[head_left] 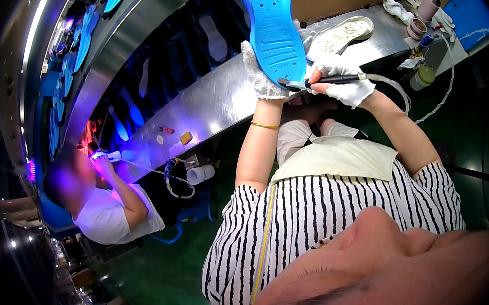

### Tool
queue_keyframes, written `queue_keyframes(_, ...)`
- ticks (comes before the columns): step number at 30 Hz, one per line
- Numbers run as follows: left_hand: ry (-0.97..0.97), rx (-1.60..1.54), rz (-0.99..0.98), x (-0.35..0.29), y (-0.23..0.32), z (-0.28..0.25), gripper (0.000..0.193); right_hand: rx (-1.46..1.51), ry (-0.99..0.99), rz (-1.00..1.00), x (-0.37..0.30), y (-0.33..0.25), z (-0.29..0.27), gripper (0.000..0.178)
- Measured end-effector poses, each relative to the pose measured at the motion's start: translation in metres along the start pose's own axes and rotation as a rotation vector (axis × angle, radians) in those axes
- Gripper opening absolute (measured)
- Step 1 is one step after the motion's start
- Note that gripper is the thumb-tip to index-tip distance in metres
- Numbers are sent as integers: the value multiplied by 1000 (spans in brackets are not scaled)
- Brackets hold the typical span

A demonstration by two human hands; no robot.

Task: The person applies adhesive to the underside of blue shoe insoles using a brush-tipped applicator tool while holding the insoles in a gloved hand. The person takes an insole from the conveyor, coats the surface with adhesive, and places the treated insole onto the moving conveyor belt before repeating the process.

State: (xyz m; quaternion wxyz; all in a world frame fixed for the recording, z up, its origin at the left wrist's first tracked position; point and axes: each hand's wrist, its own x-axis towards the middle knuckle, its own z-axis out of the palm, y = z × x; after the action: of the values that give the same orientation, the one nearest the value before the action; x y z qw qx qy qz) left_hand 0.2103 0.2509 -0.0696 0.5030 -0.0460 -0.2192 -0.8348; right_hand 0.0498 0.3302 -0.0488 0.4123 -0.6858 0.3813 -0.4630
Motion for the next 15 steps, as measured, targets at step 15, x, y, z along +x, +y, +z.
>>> queue_keyframes(15, -116, -325, -168, 9, 24, 6, 77, 63, 76, 18, 6, -25, -5, 14)
